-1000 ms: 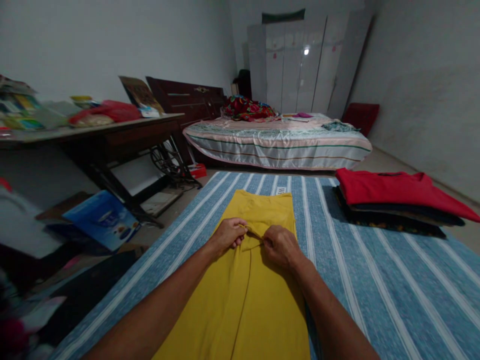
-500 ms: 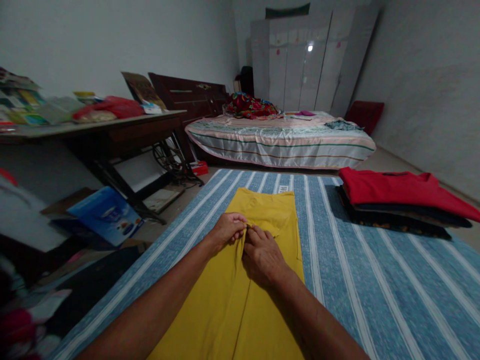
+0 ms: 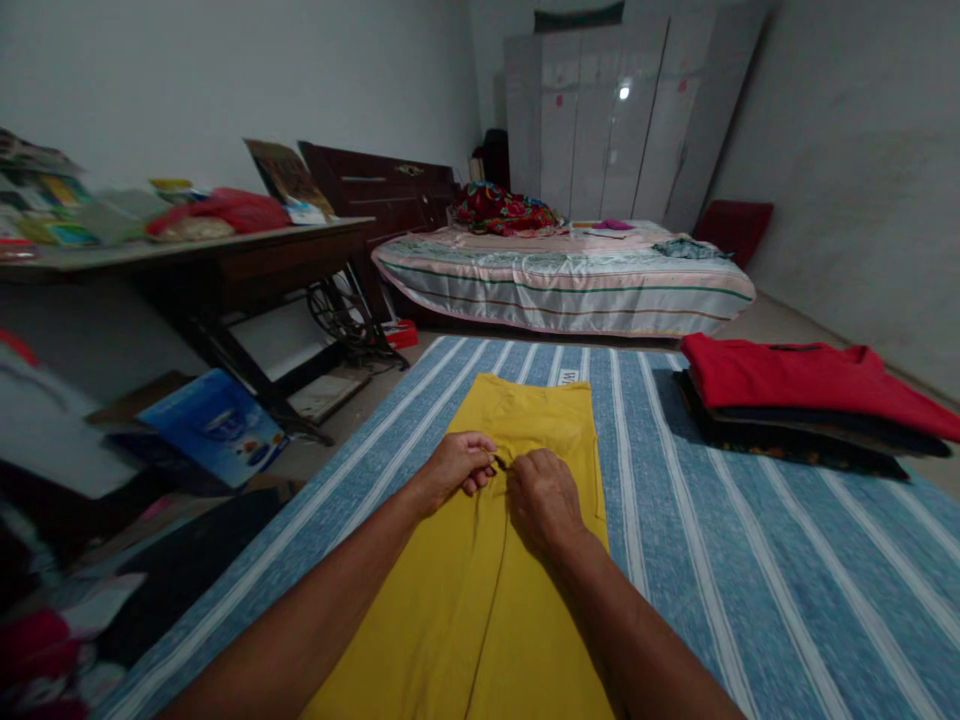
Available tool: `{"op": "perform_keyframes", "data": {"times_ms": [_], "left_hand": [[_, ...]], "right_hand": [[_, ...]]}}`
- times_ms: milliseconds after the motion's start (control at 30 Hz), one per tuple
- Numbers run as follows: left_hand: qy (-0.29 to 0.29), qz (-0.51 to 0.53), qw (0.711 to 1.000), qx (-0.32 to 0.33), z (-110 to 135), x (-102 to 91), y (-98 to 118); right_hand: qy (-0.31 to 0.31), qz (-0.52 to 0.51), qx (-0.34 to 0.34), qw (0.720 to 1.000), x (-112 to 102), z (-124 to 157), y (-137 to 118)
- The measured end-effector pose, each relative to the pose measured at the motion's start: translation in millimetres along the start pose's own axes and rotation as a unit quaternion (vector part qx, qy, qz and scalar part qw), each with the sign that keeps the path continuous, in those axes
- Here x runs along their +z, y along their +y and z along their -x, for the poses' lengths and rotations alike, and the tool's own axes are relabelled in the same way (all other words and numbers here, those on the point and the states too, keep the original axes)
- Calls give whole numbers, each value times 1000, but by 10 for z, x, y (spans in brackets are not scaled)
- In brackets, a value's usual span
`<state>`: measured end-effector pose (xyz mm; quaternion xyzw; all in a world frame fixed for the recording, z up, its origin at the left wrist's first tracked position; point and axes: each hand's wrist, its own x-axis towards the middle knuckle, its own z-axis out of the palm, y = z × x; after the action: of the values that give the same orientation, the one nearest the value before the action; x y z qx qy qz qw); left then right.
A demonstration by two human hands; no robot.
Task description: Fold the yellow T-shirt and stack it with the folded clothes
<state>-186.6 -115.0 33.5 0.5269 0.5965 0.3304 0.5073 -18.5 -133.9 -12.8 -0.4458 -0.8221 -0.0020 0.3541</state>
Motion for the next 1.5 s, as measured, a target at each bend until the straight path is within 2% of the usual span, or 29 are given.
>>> {"op": "perform_keyframes", "data": {"times_ms": [167, 300, 433, 600, 933, 1033, 1233, 1500], "left_hand": [[7, -36, 999, -11, -26, -13, -49], [42, -93, 995, -10, -83, 6, -94], [85, -183, 979, 24, -115, 4, -117], [105, -311, 940, 89, -46, -37, -95], [66, -489, 846, 204, 156, 16, 53], [41, -522, 823, 221, 187, 28, 25], [18, -553, 795, 248, 283, 23, -107], [52, -535, 786, 304, 333, -4, -247]], "right_hand": [[-6, 25, 0, 1000, 29, 18, 76], [-2, 16, -8, 1000, 2, 22, 99], [10, -26, -38, 999, -33, 32, 133], [-13, -34, -52, 998, -66, 37, 172], [-16, -35, -61, 997, -112, 29, 106], [-5, -56, -47, 997, -105, 29, 151], [45, -56, 33, 997, -138, 21, 402], [-5, -20, 32, 999, -125, 32, 441]]}}
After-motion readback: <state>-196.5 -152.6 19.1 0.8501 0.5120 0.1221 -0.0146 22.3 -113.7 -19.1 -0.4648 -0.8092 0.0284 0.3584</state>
